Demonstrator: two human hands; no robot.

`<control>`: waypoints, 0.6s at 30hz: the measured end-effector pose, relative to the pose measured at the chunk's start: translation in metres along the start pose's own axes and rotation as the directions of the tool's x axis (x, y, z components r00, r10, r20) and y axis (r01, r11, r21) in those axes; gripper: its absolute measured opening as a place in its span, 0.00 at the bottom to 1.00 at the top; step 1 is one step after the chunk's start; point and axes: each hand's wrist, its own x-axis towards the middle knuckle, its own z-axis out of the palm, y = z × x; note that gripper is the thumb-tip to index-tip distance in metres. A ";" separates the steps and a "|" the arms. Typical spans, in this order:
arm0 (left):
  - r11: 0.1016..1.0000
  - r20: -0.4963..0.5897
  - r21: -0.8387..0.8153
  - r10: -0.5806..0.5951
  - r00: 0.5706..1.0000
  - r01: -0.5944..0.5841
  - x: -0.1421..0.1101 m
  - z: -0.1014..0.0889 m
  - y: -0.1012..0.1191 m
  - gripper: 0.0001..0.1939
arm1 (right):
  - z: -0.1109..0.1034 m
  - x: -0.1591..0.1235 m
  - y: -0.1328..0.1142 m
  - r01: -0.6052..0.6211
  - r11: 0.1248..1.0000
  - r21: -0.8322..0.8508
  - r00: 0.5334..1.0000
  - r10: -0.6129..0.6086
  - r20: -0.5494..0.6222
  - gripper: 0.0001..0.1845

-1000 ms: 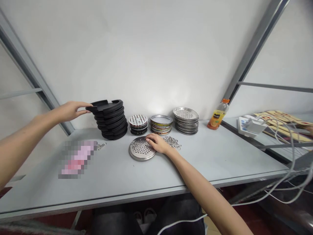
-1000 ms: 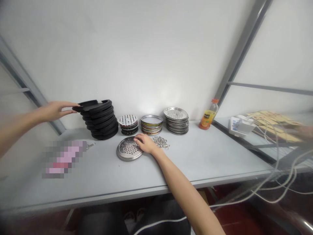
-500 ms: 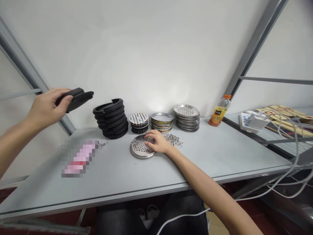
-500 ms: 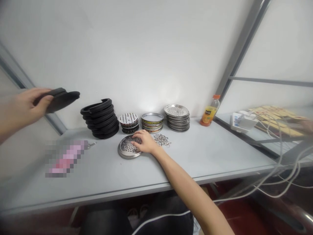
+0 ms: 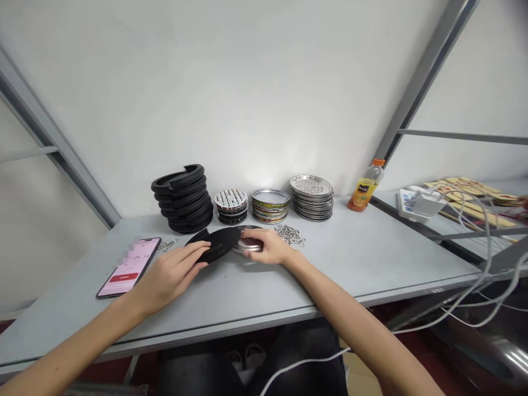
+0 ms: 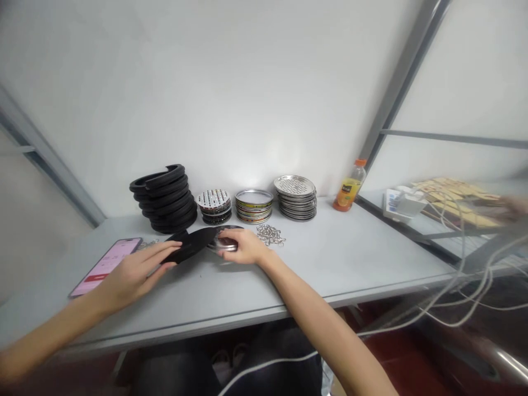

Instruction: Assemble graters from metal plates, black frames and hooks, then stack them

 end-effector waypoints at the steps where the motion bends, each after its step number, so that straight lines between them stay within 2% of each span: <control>1: 1.000 0.006 -0.010 -0.021 1.000 0.021 -0.004 0.003 -0.002 0.21 | -0.003 -0.001 -0.001 -0.035 0.999 -0.009 0.999 0.034 -0.041 0.21; 4: 0.997 -0.011 -0.035 -0.062 0.998 0.062 -0.016 0.008 -0.006 0.21 | -0.010 -0.002 -0.002 -0.117 0.993 -0.029 0.981 0.111 -0.160 0.18; 7: 0.995 -0.009 -0.055 -0.087 0.996 0.086 -0.027 0.009 -0.005 0.22 | -0.012 0.000 0.000 -0.180 0.983 0.036 0.941 0.183 -0.285 0.18; 10: 0.991 0.078 -0.093 -0.089 0.993 0.096 -0.037 0.013 -0.004 0.21 | -0.012 0.002 0.008 -0.235 0.963 0.129 0.873 0.268 -0.407 0.20; 14: 0.984 0.219 -0.148 -0.063 0.974 0.097 -0.036 0.025 -0.005 0.18 | -0.014 0.004 0.018 -0.229 0.951 0.210 0.804 0.306 -0.509 0.22; 16: 0.979 0.272 -0.179 -0.041 0.961 0.092 -0.028 0.034 -0.007 0.17 | -0.015 0.003 0.019 -0.223 0.953 0.206 0.799 0.300 -0.522 0.22; 18: 0.971 0.310 -0.223 -0.017 0.951 0.090 -0.019 0.044 -0.010 0.16 | -0.015 0.001 0.017 -0.231 0.959 0.167 0.825 0.284 -0.489 0.22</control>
